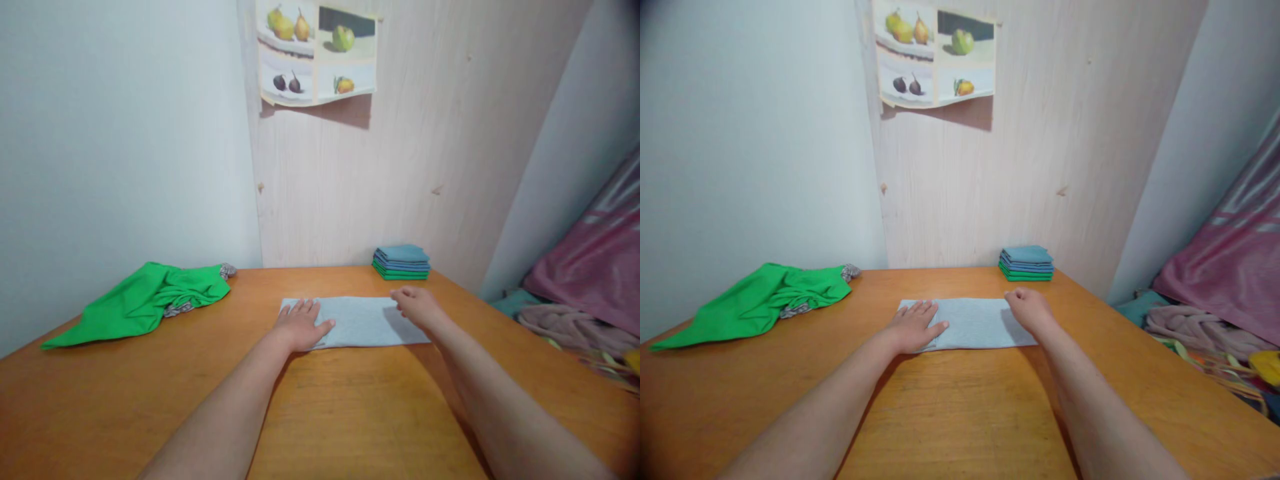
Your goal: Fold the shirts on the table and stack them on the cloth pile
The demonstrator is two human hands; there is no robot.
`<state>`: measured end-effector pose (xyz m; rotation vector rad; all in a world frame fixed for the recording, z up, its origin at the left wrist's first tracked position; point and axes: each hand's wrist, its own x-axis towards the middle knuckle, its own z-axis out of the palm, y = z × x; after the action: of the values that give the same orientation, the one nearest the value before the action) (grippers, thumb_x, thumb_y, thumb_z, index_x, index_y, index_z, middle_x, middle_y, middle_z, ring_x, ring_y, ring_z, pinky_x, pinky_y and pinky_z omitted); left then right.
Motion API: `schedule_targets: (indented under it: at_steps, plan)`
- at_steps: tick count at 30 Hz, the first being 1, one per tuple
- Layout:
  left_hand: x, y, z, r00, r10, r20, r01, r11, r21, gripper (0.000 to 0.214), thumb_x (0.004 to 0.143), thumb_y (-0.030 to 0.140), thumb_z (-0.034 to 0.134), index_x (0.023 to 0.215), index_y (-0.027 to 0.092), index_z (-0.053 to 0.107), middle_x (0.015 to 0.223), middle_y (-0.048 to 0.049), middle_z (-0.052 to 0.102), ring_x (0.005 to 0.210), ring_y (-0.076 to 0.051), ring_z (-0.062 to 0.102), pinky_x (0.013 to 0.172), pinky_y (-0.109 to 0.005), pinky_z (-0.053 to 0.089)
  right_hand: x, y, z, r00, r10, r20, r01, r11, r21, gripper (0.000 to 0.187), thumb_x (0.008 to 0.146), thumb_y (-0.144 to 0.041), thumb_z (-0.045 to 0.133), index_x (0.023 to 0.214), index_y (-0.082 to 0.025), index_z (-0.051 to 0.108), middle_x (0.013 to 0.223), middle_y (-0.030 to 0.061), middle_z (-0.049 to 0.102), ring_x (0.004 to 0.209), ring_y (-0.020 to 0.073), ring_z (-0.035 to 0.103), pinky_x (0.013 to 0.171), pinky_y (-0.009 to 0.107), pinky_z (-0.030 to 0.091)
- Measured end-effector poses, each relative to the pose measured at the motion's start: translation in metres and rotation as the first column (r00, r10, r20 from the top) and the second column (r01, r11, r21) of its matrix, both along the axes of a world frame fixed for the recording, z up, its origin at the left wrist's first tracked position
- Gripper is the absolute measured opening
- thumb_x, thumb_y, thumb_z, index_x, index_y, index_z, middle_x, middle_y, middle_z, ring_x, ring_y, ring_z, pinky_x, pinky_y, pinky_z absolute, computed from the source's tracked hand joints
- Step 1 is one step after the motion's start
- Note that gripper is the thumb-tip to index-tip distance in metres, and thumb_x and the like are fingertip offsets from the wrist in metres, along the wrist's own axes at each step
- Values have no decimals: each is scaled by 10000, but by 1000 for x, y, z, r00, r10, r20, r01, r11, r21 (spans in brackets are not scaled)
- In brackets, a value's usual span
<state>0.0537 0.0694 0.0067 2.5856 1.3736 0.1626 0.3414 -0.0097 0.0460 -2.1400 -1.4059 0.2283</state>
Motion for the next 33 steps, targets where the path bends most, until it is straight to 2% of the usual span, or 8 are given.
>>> schedule_targets:
  at_steps: [3, 6, 11, 14, 19, 27, 33]
  plan:
    - [0, -1, 1, 1000, 2, 11, -2, 1000, -5, 995, 807, 875, 258, 1548, 214, 313, 1623, -110, 191, 1503, -366, 141, 1168, -604, 109, 47, -1, -5, 984, -162, 73, 169, 980, -104, 368, 887, -388, 466, 819, -125, 714, 878, 176, 708, 867, 291, 658, 669, 334, 452]
    - [0, 0, 0, 1000, -4, 23, 4, 1000, -4, 1045, 771, 904, 282, 1551, 209, 311, 1625, -110, 174, 1500, -385, 136, 1165, -610, 99, 67, 0, -12, 970, -224, 97, 240, 947, -212, 326, 840, -364, 534, 837, -102, 727, 917, 227, 712, 883, 326, 675, 667, 362, 476]
    - [1, 0, -1, 1000, -4, 29, 4, 1000, -3, 1076, 754, 922, 279, 1553, 203, 310, 1625, -112, 173, 1501, -385, 129, 1167, -613, 81, 60, 13, -18, 966, -240, 96, 258, 915, -310, 401, 751, -425, 677, 978, -99, 732, 1070, 246, 705, 946, 332, 688, 693, 363, 511]
    - [1, -1, -1, 999, -5, 40, 5, 1000, -6, 1078, 751, 924, 284, 1549, 200, 318, 1621, -118, 184, 1499, -388, 136, 1166, -616, 82, 53, 21, -15, 968, -237, 87, 253, 907, -337, 429, 687, -375, 753, 1016, -101, 724, 1126, 245, 693, 989, 334, 680, 732, 366, 515]
    - [1, -3, 2, 999, -8, 38, 9, 1000, -14, 1082, 753, 924, 280, 1550, 194, 318, 1618, -125, 192, 1498, -392, 138, 1165, -618, 88, 51, 28, -16, 962, -272, -1, 252, 893, -373, 348, 669, -275, 759, 968, -105, 712, 1046, 209, 716, 860, 283, 698, 656, 335, 519]
    - [2, -3, 1, 1000, 2, -29, -2, 1000, 16, 1100, 742, 942, 181, 1565, 218, 275, 1631, -85, 156, 1508, -354, 123, 1180, -592, 114, 57, 34, -29, 914, -379, -146, 309, 882, -356, 190, 701, -257, 725, 831, -146, 642, 846, 104, 705, 751, 222, 674, 583, 288, 502]
    - [2, -2, 1, 1000, -4, -29, 4, 1000, 9, 1152, 717, 959, 157, 1570, 191, 255, 1635, -87, 143, 1510, -353, 112, 1180, -603, 109, 51, 31, -9, 884, -347, -314, 228, 905, -360, 90, 770, -240, 665, 794, -167, 617, 745, 85, 707, 646, 200, 669, 536, 279, 498]
